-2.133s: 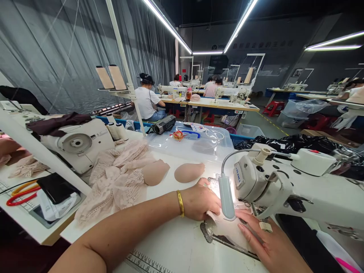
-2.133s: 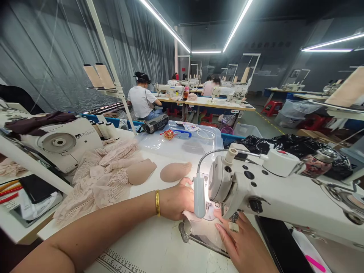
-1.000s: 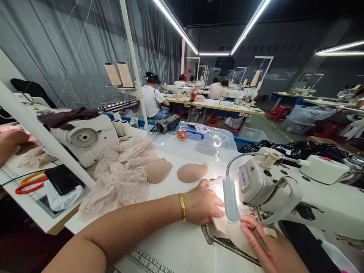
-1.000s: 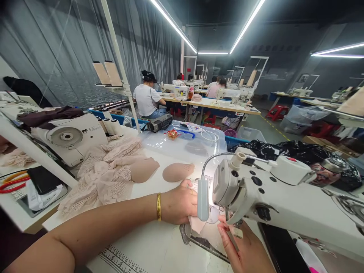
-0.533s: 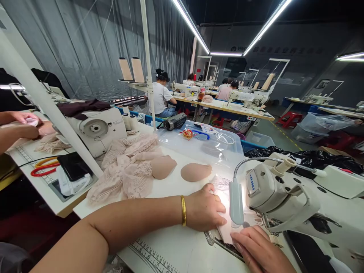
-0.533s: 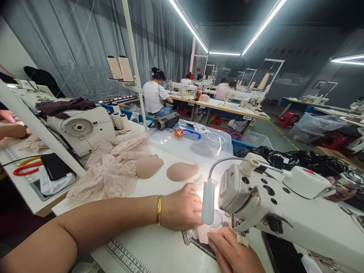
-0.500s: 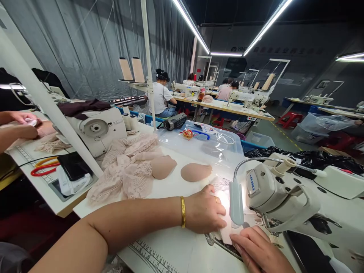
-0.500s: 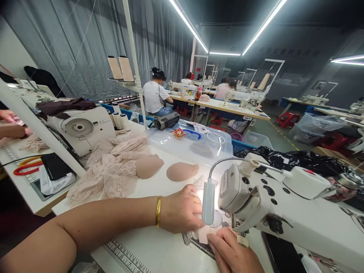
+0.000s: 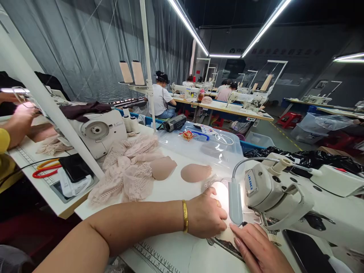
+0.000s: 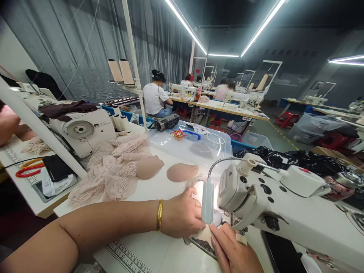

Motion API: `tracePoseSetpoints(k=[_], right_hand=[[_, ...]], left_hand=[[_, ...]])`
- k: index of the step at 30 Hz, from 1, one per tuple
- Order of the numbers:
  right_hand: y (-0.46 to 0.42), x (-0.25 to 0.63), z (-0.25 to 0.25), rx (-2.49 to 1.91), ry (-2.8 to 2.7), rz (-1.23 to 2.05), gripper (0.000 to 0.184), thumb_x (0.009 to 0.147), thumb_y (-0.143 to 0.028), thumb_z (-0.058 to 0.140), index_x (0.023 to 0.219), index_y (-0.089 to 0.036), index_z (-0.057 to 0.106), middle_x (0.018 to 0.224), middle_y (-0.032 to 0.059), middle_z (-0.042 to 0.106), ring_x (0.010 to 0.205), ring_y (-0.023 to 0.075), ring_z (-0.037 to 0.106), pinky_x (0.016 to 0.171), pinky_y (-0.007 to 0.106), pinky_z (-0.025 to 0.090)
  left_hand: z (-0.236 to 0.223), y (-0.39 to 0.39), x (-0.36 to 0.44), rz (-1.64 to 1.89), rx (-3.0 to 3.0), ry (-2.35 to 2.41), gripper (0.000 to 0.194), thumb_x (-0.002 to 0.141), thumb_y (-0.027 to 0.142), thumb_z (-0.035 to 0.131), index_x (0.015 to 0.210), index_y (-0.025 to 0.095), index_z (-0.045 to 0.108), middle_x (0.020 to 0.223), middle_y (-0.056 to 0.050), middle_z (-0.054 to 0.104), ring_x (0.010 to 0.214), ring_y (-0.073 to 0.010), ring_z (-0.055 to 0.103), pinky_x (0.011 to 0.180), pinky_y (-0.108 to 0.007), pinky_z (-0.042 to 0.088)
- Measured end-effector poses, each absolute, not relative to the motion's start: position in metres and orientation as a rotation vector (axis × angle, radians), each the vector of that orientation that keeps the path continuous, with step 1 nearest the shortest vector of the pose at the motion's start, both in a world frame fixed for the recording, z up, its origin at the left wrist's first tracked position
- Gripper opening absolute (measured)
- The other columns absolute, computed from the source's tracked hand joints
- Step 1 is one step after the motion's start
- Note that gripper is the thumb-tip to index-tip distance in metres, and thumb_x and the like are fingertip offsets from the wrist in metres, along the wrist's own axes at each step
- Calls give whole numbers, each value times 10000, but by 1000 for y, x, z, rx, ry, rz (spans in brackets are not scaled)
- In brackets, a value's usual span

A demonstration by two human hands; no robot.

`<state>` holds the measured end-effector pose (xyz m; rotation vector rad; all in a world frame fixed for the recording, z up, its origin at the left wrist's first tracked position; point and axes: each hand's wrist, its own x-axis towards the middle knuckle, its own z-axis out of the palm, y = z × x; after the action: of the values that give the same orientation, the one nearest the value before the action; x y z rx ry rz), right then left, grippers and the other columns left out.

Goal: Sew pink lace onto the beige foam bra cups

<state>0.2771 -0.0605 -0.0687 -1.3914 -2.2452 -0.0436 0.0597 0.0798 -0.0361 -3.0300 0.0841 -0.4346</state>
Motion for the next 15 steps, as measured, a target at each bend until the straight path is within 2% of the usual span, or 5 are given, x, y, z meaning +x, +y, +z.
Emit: tracePoseSetpoints(k=[3,7,9,12,15], right_hand=[[-58,274,-71,-1429,-2190,-94,266,1087,-304,445,1181,-225,681,836,10,712,511,106,672,405,175,479],[-56,271,-75,-1485,-2155,-152,293,1095,-328,422,1175,-218,682,809,-1,689,464,110,638,363,202,456],[-57,272,-75,-1506,-2149,-181,303,1096,-333,419,1165,-214,689,791,-4,680,462,121,640,417,215,515],[-62,277,-77,-1510,-2145,-190,304,1089,-343,440,1156,-215,707,799,15,699,583,162,724,571,252,610],[-62,278,-82,-1383,-2134,-128,295,1065,-440,512,1181,-274,727,817,36,743,686,198,761,497,254,566]], left_hand=[[-37,85,65,-414,-3017,53,147,753,63,644,663,166,591,724,-9,632,667,-156,493,890,-511,303],[-38,96,72,-411,-3004,26,120,778,92,675,702,179,640,769,-22,666,683,-166,519,894,-505,321],[-36,98,74,-385,-3000,6,108,784,95,685,729,186,663,783,-23,679,690,-173,538,904,-504,331],[-34,83,66,-365,-2946,-73,62,813,116,683,797,175,684,804,-35,688,702,-184,579,922,-511,353],[-35,51,35,-378,-2899,-118,67,909,218,651,875,184,698,929,-47,715,741,-189,631,945,-528,375]])
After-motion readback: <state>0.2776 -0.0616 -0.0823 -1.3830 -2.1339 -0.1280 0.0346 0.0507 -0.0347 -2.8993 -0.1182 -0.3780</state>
